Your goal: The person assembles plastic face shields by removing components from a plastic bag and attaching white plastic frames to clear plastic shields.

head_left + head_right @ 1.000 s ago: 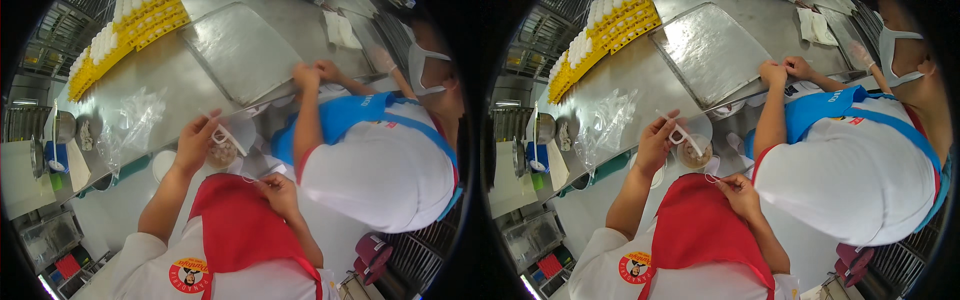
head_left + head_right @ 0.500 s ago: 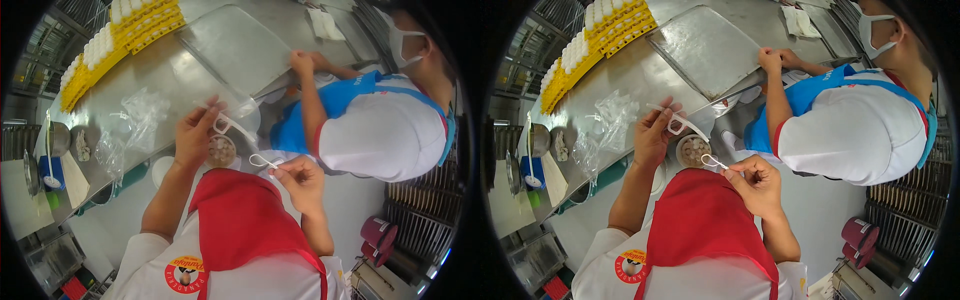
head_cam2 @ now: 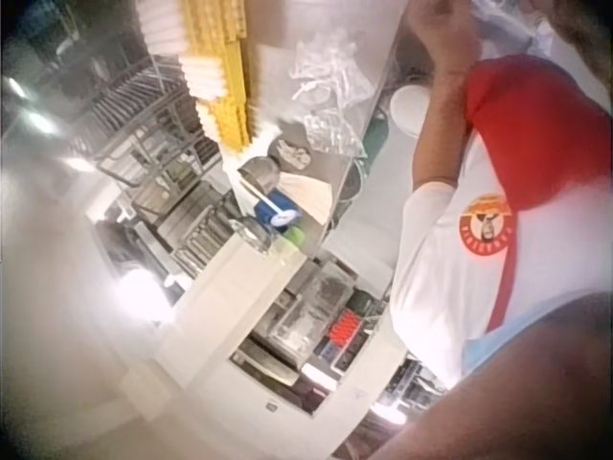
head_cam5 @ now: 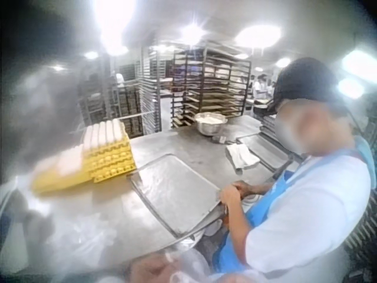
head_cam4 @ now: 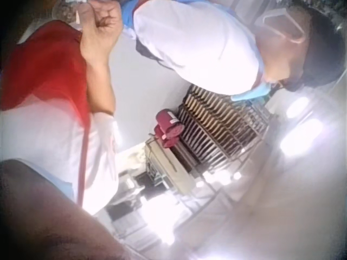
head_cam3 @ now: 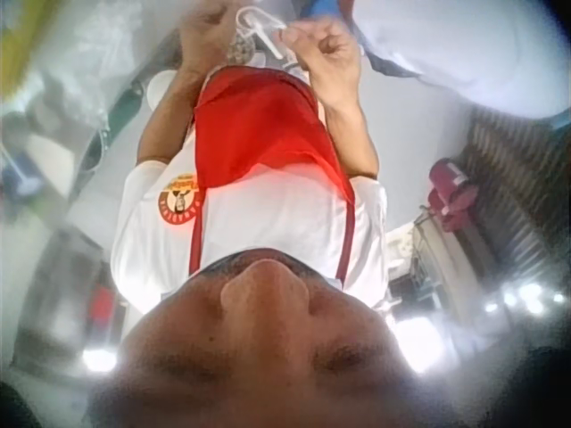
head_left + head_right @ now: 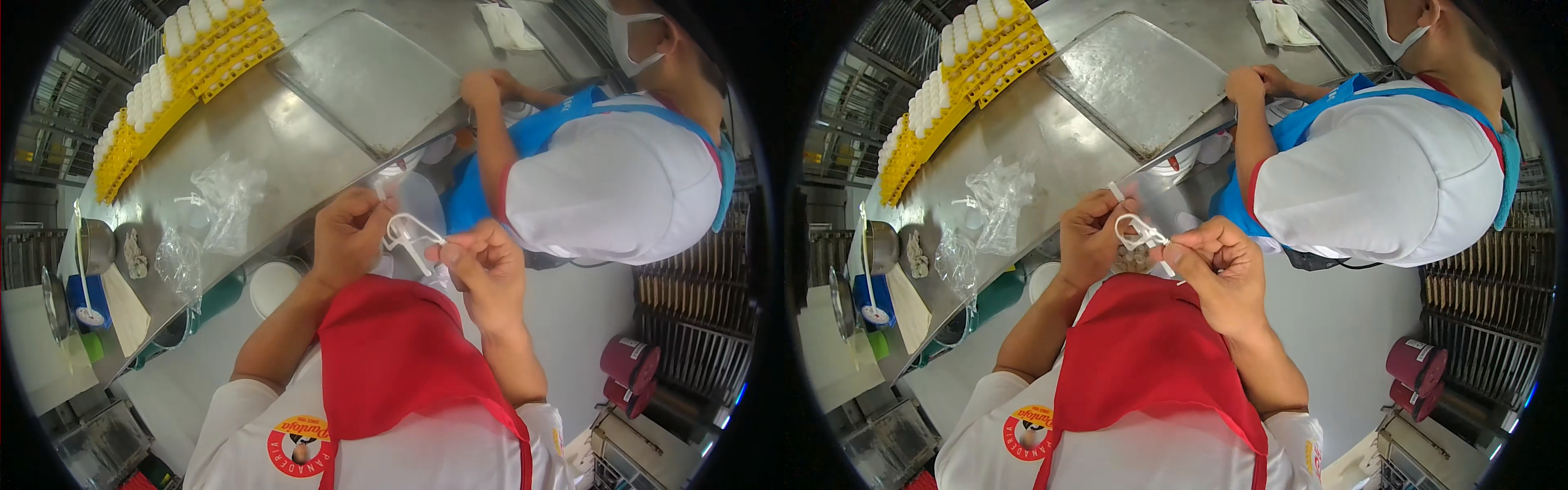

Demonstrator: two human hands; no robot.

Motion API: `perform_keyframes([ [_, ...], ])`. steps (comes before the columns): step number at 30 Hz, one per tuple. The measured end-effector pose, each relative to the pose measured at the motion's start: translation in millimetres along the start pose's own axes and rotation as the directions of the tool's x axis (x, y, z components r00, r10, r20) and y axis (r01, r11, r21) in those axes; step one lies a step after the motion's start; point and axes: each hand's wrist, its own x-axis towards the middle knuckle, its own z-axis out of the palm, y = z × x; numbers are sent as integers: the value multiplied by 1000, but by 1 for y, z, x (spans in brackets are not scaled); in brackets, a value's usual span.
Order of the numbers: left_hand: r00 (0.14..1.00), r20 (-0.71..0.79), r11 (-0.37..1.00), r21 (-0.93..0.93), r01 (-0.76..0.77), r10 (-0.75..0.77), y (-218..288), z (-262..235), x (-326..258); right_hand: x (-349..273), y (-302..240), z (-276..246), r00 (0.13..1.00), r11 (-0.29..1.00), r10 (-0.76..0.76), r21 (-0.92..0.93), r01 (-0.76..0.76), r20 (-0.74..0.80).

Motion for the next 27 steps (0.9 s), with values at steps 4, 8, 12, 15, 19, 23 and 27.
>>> perform_keyframes([
  [4, 998, 51, 998, -45, 39, -36, 13, 12, -6, 6, -3, -3, 999, 997, -39, 68, 41, -36],
  [8, 999, 12, 995, 89, -43, 42, 18, 22, -9, 9, -8, -10, 1000, 995, -24, 94, 25, -16],
  [12, 992, 31, 965, 232, -122, 118, 21, 28, -11, 9, -6, -15, 999, 999, -10, 44, 12, -30],
  [15, 962, 87, 887, 374, -271, 257, 31, 31, -13, 9, -4, -16, 997, 1000, -19, 10, 20, -74],
  [19, 901, 106, 790, 446, -421, 420, 36, 36, -13, 5, -2, -23, 995, 1000, -6, 15, 8, -103],
  [23, 842, 124, 705, 490, -512, 525, 33, 39, -10, -3, -5, -31, 994, 999, 26, 41, -21, -107],
  [27, 792, 180, 614, 540, -575, 584, 33, 38, -7, -7, -6, -34, 994, 999, 32, 29, -29, -103],
])
